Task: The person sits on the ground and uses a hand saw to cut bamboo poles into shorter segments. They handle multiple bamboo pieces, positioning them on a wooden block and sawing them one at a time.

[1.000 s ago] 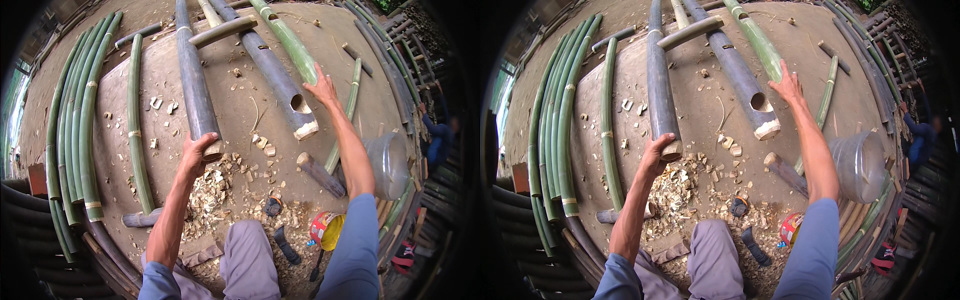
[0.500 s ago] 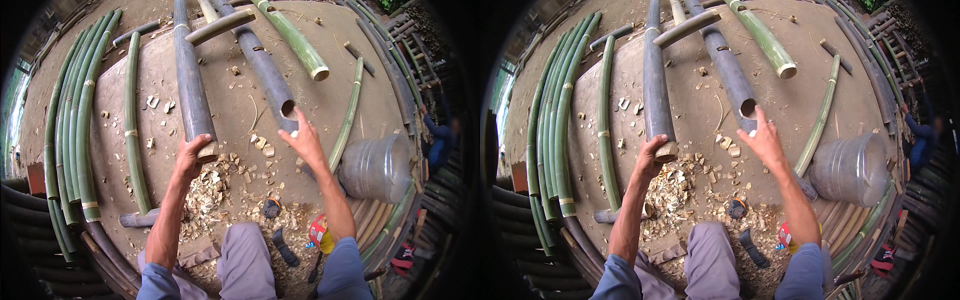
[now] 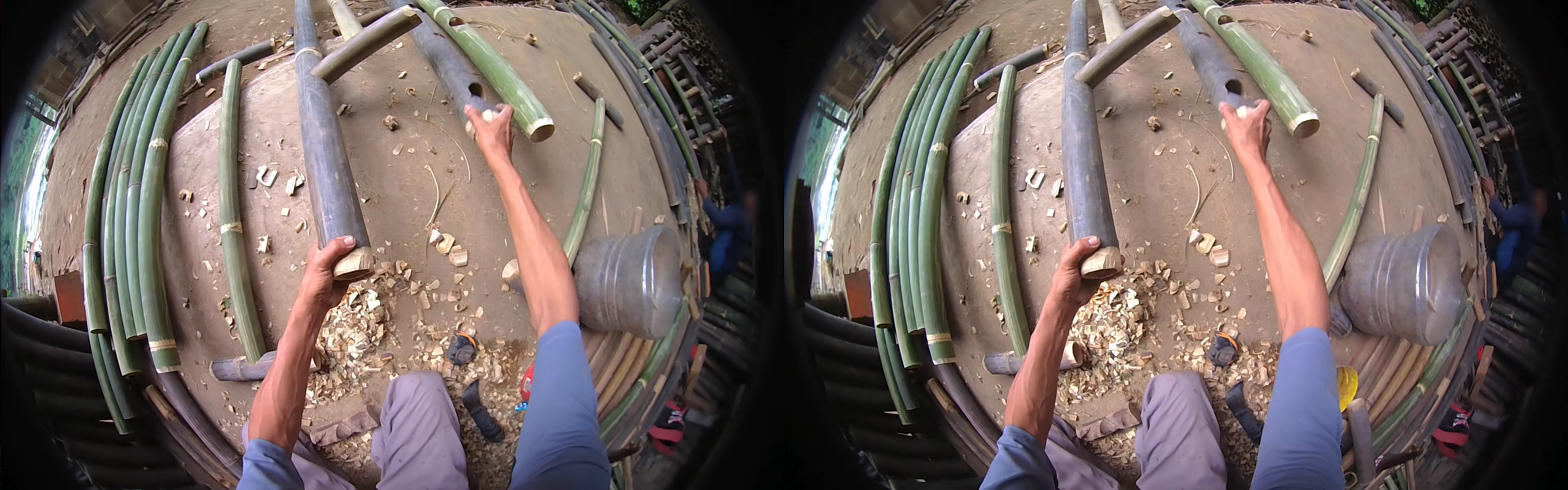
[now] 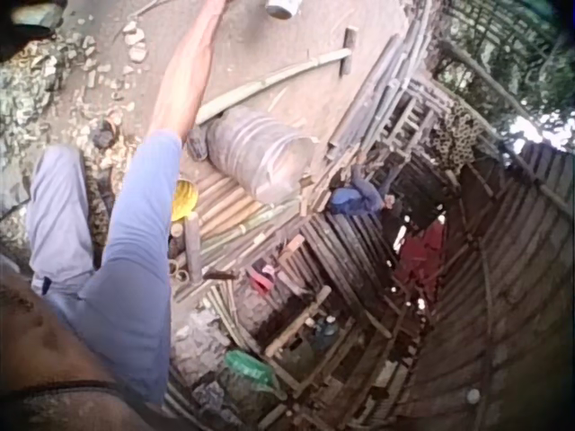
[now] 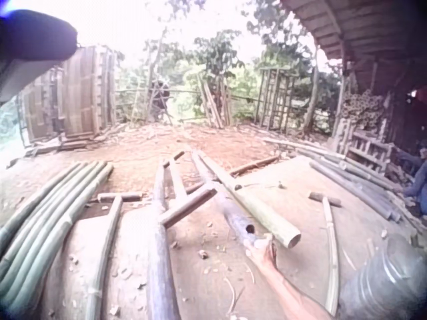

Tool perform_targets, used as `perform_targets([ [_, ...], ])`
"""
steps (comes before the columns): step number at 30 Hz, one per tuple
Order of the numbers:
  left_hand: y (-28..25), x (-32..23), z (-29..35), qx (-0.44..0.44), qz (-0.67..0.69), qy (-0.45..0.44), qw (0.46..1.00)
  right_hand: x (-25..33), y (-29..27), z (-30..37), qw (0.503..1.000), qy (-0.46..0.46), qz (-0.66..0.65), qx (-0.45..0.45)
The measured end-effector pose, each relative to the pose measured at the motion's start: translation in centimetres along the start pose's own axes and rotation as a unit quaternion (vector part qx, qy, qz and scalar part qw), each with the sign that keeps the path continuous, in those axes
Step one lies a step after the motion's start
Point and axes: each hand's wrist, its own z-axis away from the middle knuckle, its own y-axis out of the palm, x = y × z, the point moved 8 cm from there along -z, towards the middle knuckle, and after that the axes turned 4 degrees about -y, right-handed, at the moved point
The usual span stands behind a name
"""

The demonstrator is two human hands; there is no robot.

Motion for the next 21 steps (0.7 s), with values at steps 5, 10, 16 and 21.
perform_targets([
  [5, 2.1, -0.1, -0.6, 0.027, -0.043, 0.015, 0.999, -6.1, -4.1, -4.0, 0.986, 0.004, 0.050, -0.160],
  [10, 6.7, 1.5, -3.0, 0.058, -0.058, 0.038, 0.996, -3.8, -1.8, 5.8, 0.978, 0.057, -0.188, 0.070],
  [16, 11.5, 4.9, -7.7, 0.093, -0.007, 0.100, 0.991, 3.7, 1.1, 15.4, 0.942, -0.110, -0.152, 0.277],
  [21, 8.0, 5.9, -6.8, 0.089, -0.020, 0.071, 0.993, 0.4, 4.3, 19.4, 0.964, -0.057, -0.157, 0.207],
])
